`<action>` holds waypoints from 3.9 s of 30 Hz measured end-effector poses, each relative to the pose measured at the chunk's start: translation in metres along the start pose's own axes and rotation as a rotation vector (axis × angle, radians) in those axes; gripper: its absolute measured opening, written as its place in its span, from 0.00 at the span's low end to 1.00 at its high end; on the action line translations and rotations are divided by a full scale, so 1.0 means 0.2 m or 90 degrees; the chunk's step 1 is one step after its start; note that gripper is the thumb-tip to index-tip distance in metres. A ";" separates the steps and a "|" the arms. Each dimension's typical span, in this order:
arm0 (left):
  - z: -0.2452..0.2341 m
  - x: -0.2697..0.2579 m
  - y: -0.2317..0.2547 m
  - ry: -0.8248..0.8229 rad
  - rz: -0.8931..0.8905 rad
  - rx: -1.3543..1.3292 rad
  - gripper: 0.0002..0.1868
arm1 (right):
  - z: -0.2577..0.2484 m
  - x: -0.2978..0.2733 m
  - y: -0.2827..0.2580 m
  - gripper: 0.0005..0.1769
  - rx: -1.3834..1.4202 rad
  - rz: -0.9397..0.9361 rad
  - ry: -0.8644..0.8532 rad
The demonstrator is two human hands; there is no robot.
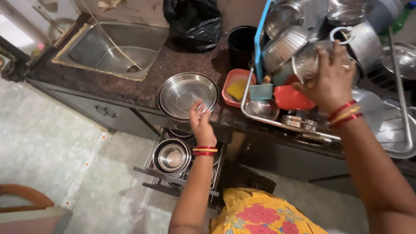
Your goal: The person takes clean stainless steel pots, plates, lids, cups and containers from a dish drying rack and stores them. She stacks items, places bowls and containers into a pull-out lower drawer, sets larger pots and lids on a counter tray, puts cups and containers into an upper cabinet, and returns a wooden utensil to a cutlery drawer.
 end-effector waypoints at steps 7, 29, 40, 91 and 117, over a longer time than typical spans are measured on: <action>0.67 -0.03 -0.05 -0.299 0.034 0.119 0.21 | 0.04 -0.04 0.26 0.55 0.036 0.018 0.035; 1.86 0.40 -0.51 -0.397 0.334 1.027 0.26 | 0.15 -0.05 1.28 0.27 1.305 0.224 -0.003; 1.42 0.30 0.20 -0.257 0.476 0.759 0.36 | -0.11 0.21 0.83 0.35 1.242 -0.115 -0.100; -2.66 0.19 -0.78 0.368 -0.520 0.983 0.22 | 2.26 -1.32 -1.33 0.38 0.545 0.243 -0.732; -2.92 -0.14 -0.02 0.609 -0.146 0.446 0.17 | 2.51 -1.29 -2.03 0.29 0.599 0.109 -0.626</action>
Point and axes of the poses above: each hand's wrist, its own x-axis towards the middle knuckle, its own z-axis out of the palm, y = z × x, the point moved 7 cm from there along x, towards the middle knuckle, and after that the axes turned 9 degrees about -x, right-handed, at the moved point
